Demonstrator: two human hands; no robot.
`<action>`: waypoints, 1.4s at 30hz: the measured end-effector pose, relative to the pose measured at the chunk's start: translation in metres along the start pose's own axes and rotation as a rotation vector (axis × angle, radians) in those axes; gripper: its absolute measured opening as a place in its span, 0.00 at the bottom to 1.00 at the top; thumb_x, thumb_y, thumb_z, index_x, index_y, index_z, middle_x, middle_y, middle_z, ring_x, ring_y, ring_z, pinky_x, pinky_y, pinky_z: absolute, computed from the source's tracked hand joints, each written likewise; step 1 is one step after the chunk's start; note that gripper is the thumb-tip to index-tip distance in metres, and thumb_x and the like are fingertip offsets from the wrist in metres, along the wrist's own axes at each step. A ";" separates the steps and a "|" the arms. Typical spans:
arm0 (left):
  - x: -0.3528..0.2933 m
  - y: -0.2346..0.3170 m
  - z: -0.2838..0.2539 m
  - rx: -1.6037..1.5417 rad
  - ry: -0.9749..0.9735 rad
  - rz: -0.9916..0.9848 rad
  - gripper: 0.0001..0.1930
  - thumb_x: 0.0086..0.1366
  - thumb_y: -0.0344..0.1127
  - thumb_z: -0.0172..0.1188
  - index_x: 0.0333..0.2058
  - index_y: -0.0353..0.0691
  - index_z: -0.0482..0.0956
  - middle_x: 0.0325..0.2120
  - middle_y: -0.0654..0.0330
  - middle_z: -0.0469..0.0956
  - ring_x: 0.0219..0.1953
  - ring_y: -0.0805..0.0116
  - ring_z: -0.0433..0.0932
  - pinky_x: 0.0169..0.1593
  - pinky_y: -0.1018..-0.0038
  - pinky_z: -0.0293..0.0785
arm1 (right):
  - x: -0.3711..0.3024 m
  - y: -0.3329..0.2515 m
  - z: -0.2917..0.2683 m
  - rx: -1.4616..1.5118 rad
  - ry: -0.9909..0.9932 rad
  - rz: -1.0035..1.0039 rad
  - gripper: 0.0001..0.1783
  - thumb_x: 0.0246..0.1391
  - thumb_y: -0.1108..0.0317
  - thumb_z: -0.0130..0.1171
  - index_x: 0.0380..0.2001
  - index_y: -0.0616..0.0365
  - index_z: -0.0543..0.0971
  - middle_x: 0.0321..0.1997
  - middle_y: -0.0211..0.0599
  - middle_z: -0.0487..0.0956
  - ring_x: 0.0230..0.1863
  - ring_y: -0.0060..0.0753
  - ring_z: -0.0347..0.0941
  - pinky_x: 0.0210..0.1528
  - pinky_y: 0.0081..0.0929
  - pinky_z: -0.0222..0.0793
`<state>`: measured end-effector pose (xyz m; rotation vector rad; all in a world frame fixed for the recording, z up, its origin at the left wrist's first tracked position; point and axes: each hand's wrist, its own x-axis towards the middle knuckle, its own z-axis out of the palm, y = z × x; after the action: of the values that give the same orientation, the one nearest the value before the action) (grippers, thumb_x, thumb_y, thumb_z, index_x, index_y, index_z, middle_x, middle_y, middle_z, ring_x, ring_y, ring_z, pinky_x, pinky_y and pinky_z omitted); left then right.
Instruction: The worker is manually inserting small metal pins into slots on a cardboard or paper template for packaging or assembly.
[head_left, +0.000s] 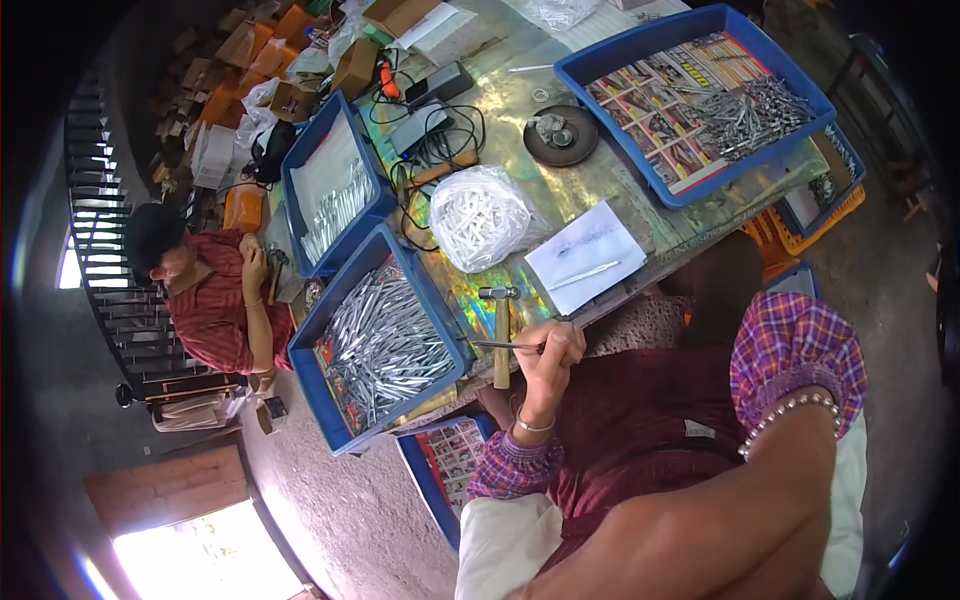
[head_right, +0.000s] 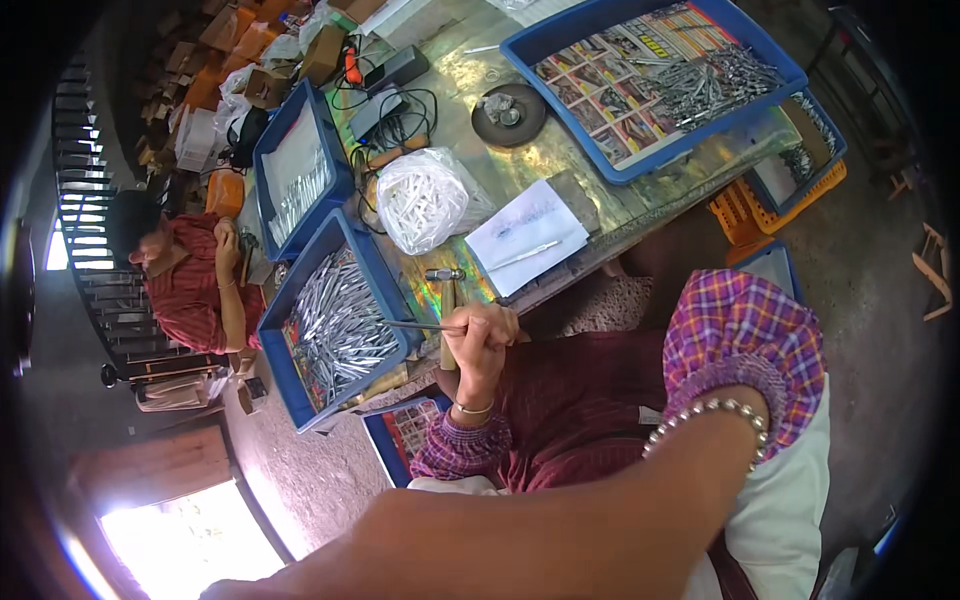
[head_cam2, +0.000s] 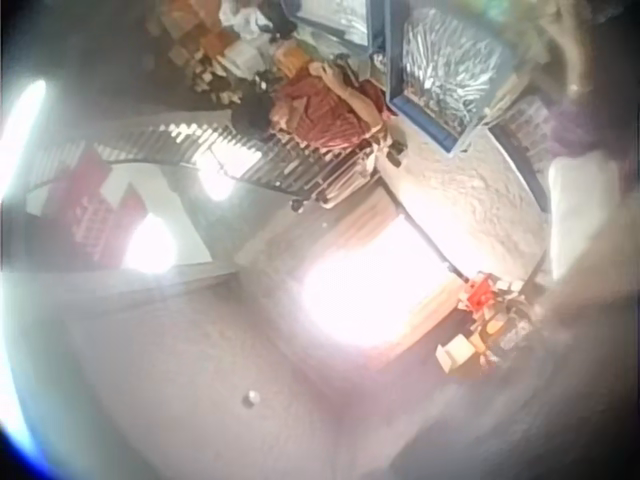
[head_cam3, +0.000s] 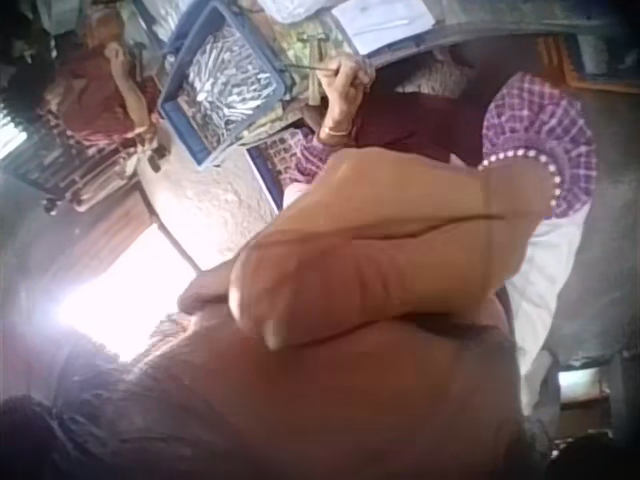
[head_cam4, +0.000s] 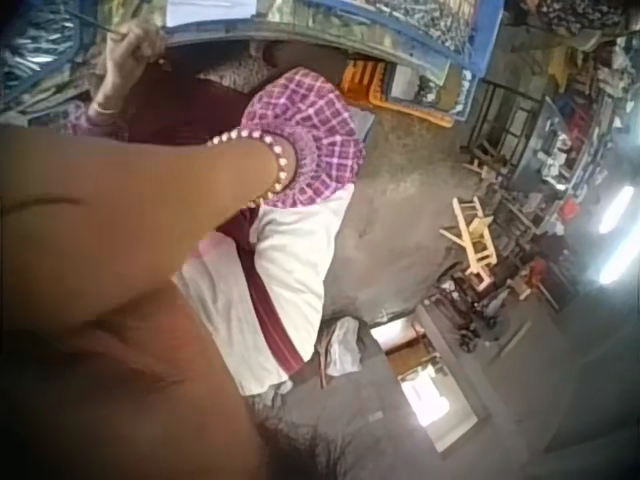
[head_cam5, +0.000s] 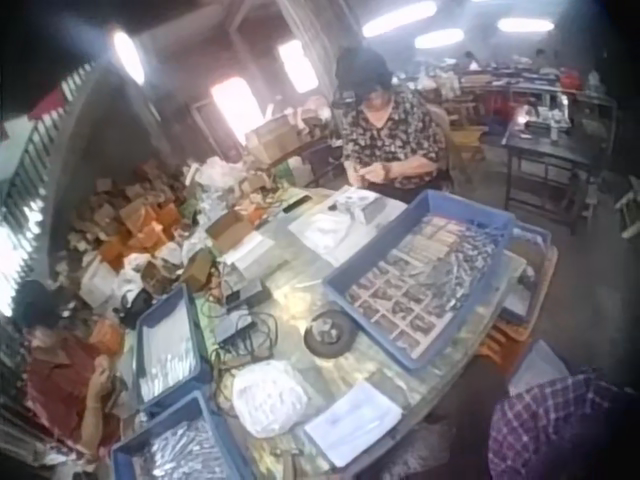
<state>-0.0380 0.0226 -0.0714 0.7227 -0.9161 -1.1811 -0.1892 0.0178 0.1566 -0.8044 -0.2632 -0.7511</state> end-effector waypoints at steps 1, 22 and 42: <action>-0.001 0.000 -0.001 0.007 0.003 -0.006 0.21 0.65 0.31 0.47 0.12 0.35 0.62 0.08 0.63 0.61 0.12 0.76 0.55 0.18 0.77 0.52 | 0.001 0.000 0.005 -0.045 0.039 -0.061 0.16 0.61 0.65 0.46 0.38 0.68 0.76 0.43 0.50 0.77 0.39 0.37 0.76 0.47 0.37 0.73; -0.008 -0.006 0.003 0.121 0.000 -0.168 0.22 0.66 0.37 0.51 0.13 0.37 0.65 0.09 0.67 0.63 0.12 0.81 0.58 0.17 0.80 0.53 | 0.012 0.006 0.058 -1.156 0.624 -0.427 0.24 0.62 0.58 0.37 0.40 0.76 0.67 0.24 0.59 0.76 0.17 0.38 0.73 0.20 0.22 0.75; 0.001 0.010 0.004 0.338 -0.042 -0.308 0.20 0.64 0.37 0.54 0.14 0.35 0.70 0.10 0.69 0.65 0.15 0.84 0.61 0.19 0.81 0.57 | -0.054 -0.046 0.007 -0.465 0.309 -0.168 0.18 0.59 0.51 0.48 0.37 0.56 0.75 0.20 0.39 0.72 0.24 0.37 0.73 0.24 0.29 0.72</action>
<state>-0.0372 0.0240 -0.0609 1.1468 -1.0802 -1.3282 -0.2589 0.0291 0.1605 -1.0956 0.1305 -1.1034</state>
